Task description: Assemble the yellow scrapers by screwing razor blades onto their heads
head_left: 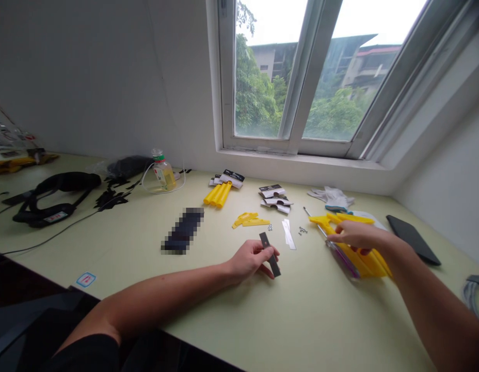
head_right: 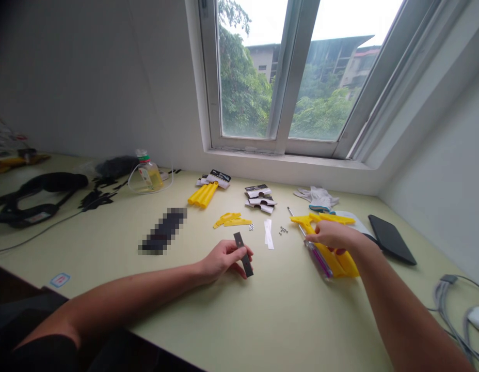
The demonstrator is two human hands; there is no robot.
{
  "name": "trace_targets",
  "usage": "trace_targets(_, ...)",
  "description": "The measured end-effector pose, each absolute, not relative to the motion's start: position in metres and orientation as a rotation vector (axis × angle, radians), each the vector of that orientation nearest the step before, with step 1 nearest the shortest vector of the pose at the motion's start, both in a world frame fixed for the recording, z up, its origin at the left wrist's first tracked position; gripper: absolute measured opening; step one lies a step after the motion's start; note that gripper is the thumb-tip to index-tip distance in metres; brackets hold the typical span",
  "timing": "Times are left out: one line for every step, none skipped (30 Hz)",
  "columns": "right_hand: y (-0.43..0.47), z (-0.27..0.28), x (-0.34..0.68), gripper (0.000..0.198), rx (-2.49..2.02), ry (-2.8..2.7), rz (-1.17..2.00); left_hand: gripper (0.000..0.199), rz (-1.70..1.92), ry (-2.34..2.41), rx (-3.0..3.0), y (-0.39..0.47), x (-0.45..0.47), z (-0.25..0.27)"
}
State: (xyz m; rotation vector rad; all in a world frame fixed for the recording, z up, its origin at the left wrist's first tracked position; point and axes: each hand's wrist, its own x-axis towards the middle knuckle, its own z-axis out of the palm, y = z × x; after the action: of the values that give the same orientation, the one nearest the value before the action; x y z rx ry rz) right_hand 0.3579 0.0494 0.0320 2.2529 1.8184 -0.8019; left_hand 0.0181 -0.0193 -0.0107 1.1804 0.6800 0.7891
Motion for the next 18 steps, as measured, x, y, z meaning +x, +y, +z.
trace_targets(0.05, 0.031, 0.36, 0.042, 2.261, 1.813, -0.858, 0.051, 0.784, 0.677, 1.184, -0.019, 0.018, -0.011)
trace_targets(0.051, 0.03, 0.363, 0.042, 2.259, 1.813, -0.892, 0.051, 0.78, 0.676, 1.187, -0.02, 0.018, -0.011)
trace_targets(0.052, 0.029, 0.365, 0.041, 2.254, 1.815, -0.911, 0.051, 0.776, 0.676, 1.189, -0.02, 0.018, -0.011)
trace_targets(0.053, 0.029, 0.367, 0.04, 2.254, 1.816, -0.917, 0.05, 0.774, 0.678, 1.19, -0.019, 0.017, -0.011)
trace_targets(0.054, 0.029, 0.369, 0.039, 2.261, 1.814, -0.918, 0.05, 0.773, 0.68, 1.19, -0.019, 0.017, -0.011)
trace_targets(0.054, 0.03, 0.37, 0.038, 2.274, 1.807, -0.918, 0.05, 0.772, 0.682, 1.191, -0.019, 0.017, -0.011)
trace_targets(0.054, 0.031, 0.371, 0.038, 2.29, 1.796, -0.915, 0.05, 0.772, 0.683, 1.192, -0.019, 0.017, -0.011)
trace_targets(0.053, 0.032, 0.371, 0.038, 2.308, 1.782, -0.911, 0.05, 0.773, 0.684, 1.193, -0.019, 0.017, -0.011)
trace_targets(0.053, 0.034, 0.371, 0.037, 2.328, 1.767, -0.904, 0.05, 0.773, 0.685, 1.194, -0.019, 0.017, -0.011)
trace_targets(0.052, 0.035, 0.37, 0.037, 2.346, 1.757, -0.895, 0.05, 0.774, 0.686, 1.194, -0.019, 0.017, -0.011)
trace_targets(0.051, 0.036, 0.369, 0.037, 2.36, 1.753, -0.881, 0.05, 0.774, 0.686, 1.195, -0.02, 0.018, -0.011)
trace_targets(0.05, 0.038, 0.368, 0.036, 2.365, 1.756, -0.866, 0.05, 0.773, 0.687, 1.195, -0.02, 0.018, -0.011)
trace_targets(0.049, 0.039, 0.367, 0.036, 2.362, 1.762, -0.851, 0.05, 0.773, 0.686, 1.194, -0.02, 0.018, -0.011)
trace_targets(0.048, 0.04, 0.367, 0.036, 2.351, 1.77, -0.839, 0.05, 0.771, 0.685, 1.194, -0.02, 0.018, -0.011)
trace_targets(0.048, 0.041, 0.367, 0.035, 2.336, 1.776, -0.832, 0.05, 0.771, 0.685, 1.193, -0.02, 0.018, -0.011)
trace_targets(0.048, 0.041, 0.368, 0.035, 2.327, 1.781, -0.83, 0.05, 0.771, 0.685, 1.194, -0.02, 0.017, -0.011)
trace_targets(0.049, 0.041, 0.371, 0.034, 2.331, 1.786, -0.822, 0.051, 0.771, 0.685, 1.194, -0.02, 0.017, -0.011)
trace_targets(0.051, 0.041, 0.375, 0.032, 2.347, 1.825, -0.781, 0.051, 0.772, 0.686, 1.195, -0.02, 0.017, -0.011)
